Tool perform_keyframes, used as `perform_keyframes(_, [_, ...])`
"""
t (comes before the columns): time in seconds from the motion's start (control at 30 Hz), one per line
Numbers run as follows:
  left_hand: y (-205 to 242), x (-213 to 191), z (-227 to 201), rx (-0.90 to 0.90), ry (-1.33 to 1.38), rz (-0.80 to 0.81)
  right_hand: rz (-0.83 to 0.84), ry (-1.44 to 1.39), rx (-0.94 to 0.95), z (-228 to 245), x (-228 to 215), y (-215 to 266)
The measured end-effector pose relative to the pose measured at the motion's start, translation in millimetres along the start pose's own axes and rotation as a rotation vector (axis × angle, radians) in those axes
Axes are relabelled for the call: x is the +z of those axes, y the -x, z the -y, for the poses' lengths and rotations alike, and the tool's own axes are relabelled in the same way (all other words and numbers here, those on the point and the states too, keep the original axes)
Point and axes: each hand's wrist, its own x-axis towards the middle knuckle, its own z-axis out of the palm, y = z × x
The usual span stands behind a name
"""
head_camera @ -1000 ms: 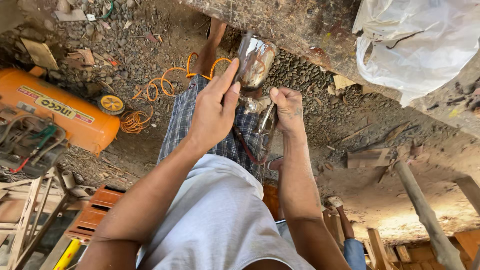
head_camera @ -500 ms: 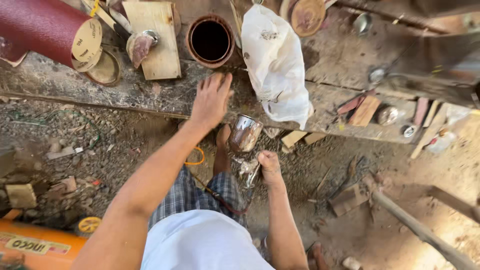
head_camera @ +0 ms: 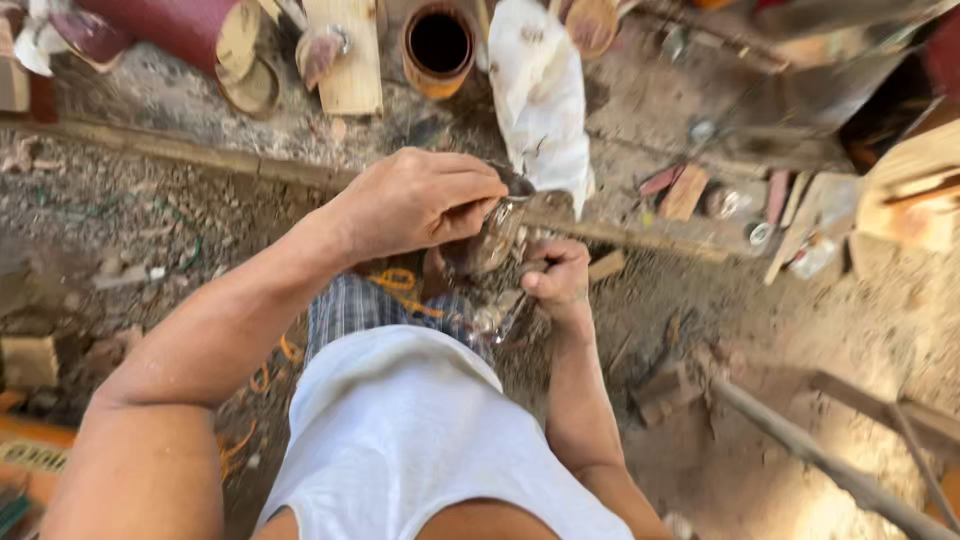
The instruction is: The person scrapes the inside of a metal paint cup with a small tool, then pours a dark liquid from a can into the cup and stirs it with the tool. The person works at a cluttered workbench in a workshop.
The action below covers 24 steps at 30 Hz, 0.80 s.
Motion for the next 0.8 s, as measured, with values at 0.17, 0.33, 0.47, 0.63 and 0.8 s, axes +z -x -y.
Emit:
perform_keyframes(0.17, [-1.3,-35.8,-51.1,0.146,-0.088,-0.148,0.033,-0.252,-0.076,79.7,51.8,1.2])
perform_keyframes(0.33, [24.1,-39.2,-51.3,0.054,-0.006,-0.333,0.218,-0.415,-0.252,144.7,75.4,5.3])
perform_keyframes(0.47, [44.5,-39.7,-47.9,-0.083,0.279,-0.419,0.158,-0.311,-0.339,140.9,75.7,29.4])
perform_keyframes(0.63, [64.8,-79.2,-72.1,-0.301,0.312,-0.505,0.092,-0.210,-0.369,119.9,84.0,16.7])
perform_keyframes(0.8, [74.7,-105.6,-113.1,0.234,-0.351,-0.399,0.068,-0.022,-0.357,117.6,114.6,16.6])
